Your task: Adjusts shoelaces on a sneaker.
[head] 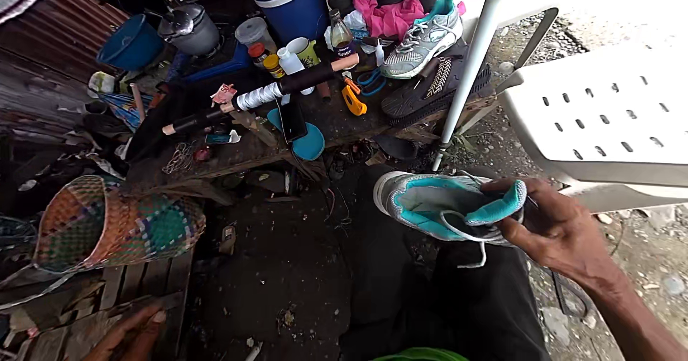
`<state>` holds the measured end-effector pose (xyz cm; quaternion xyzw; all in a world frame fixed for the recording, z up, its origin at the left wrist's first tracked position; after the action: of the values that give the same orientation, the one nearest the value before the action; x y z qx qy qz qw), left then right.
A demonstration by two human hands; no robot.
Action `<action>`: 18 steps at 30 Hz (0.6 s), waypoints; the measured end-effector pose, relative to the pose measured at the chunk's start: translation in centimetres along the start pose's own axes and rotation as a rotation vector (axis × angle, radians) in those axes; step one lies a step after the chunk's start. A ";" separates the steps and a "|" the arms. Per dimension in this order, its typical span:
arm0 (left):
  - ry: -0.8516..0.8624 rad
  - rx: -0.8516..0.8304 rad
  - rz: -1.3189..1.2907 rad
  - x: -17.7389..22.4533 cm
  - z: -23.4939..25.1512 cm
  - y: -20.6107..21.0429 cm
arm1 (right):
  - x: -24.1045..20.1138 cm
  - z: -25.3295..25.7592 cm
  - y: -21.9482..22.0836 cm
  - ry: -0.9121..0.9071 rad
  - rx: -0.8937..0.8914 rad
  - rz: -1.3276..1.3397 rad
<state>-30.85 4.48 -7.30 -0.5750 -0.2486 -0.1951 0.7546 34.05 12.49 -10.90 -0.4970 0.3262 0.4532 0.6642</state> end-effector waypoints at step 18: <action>0.529 -0.524 -0.585 28.1 1.9 28.7 | -3.3 2.4 6.8 -0.130 -0.511 -0.228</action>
<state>8.00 13.64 -12.19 -0.5824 -0.1417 -0.5955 0.5349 26.45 14.49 -9.75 -0.6518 0.1003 0.4739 0.5836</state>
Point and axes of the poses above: each hand's wrist, its own z-axis towards the middle knuckle, its own y-axis out of the palm, x = y × z, the point moved 7 cm from there along z, towards the middle knuckle, and after that the axes turned 7 degrees about y, right-handed, at the moved point
